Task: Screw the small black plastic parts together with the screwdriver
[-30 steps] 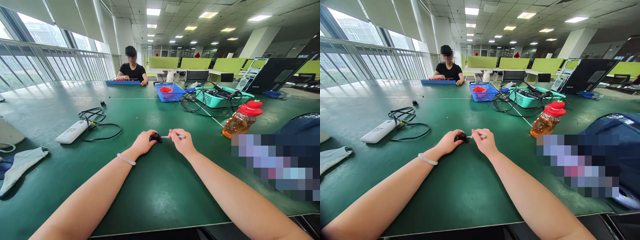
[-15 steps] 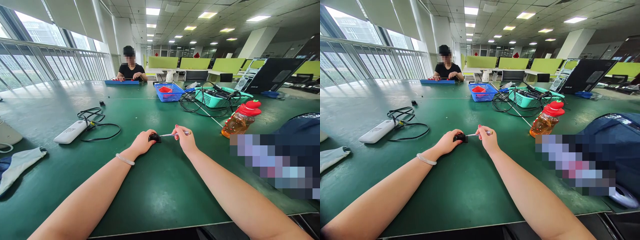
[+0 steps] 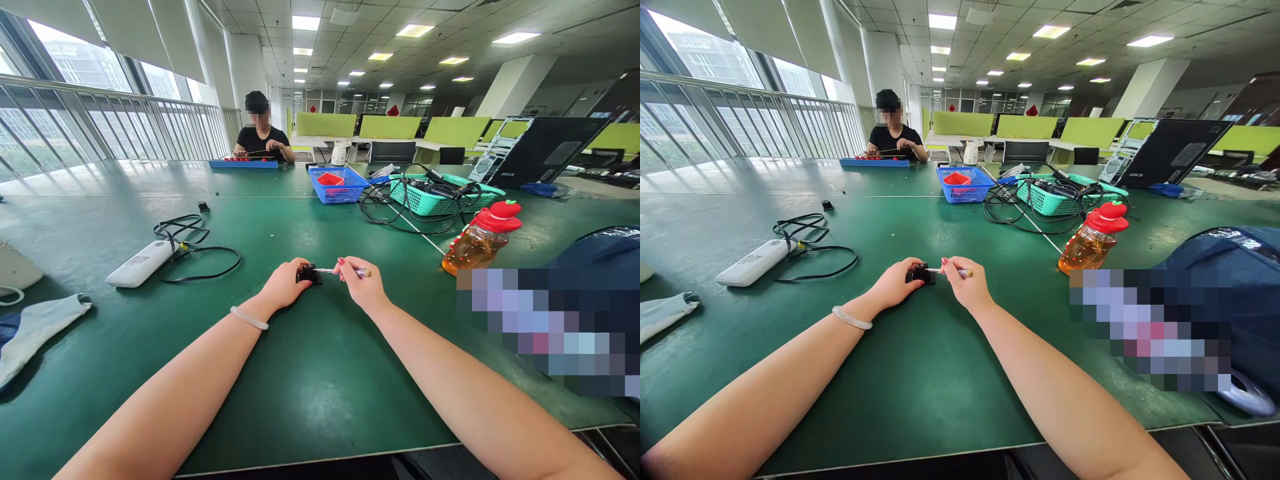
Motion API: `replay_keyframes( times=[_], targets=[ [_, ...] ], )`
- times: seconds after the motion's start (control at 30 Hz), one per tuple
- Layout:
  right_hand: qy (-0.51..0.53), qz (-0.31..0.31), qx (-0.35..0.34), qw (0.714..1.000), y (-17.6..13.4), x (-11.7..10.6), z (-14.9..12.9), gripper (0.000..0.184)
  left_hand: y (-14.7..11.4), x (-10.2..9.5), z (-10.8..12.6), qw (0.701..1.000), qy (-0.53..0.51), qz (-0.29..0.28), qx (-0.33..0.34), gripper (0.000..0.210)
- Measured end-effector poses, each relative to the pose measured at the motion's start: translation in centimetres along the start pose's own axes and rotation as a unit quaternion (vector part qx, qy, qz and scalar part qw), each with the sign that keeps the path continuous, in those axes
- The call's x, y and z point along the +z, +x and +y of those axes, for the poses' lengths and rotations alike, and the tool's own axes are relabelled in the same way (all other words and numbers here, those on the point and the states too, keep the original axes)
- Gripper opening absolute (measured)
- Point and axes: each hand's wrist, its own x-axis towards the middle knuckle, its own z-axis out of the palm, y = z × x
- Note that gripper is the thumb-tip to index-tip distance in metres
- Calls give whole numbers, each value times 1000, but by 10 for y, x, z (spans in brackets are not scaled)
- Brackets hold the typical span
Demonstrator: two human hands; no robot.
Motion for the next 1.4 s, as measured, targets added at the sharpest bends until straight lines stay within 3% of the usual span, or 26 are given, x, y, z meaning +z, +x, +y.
replay_keyframes(
  times=[0.17,0.37,0.63,0.83,0.97,1.17,1.4],
  targets=[
    [21,42,7,999,2,1,2,49,0,1,-1,1000,-3,-1,14,39],
    [20,94,62,993,5,-2,5,53,0,0,-2,999,13,-9,31,34],
    [25,-48,88,995,3,6,12,45,-1,-1,1,999,27,-9,21,36],
    [15,-47,101,994,4,5,11,45,-1,-2,1,999,25,-10,21,34],
    [-4,-97,114,989,3,5,10,40,-1,-2,1,1000,14,-11,10,36],
    [-18,-66,67,995,2,1,4,44,1,-2,-1,1000,9,-9,7,39],
    [-14,-95,63,993,4,-3,1,40,1,-2,-3,1000,-5,-8,10,41]
  ],
)
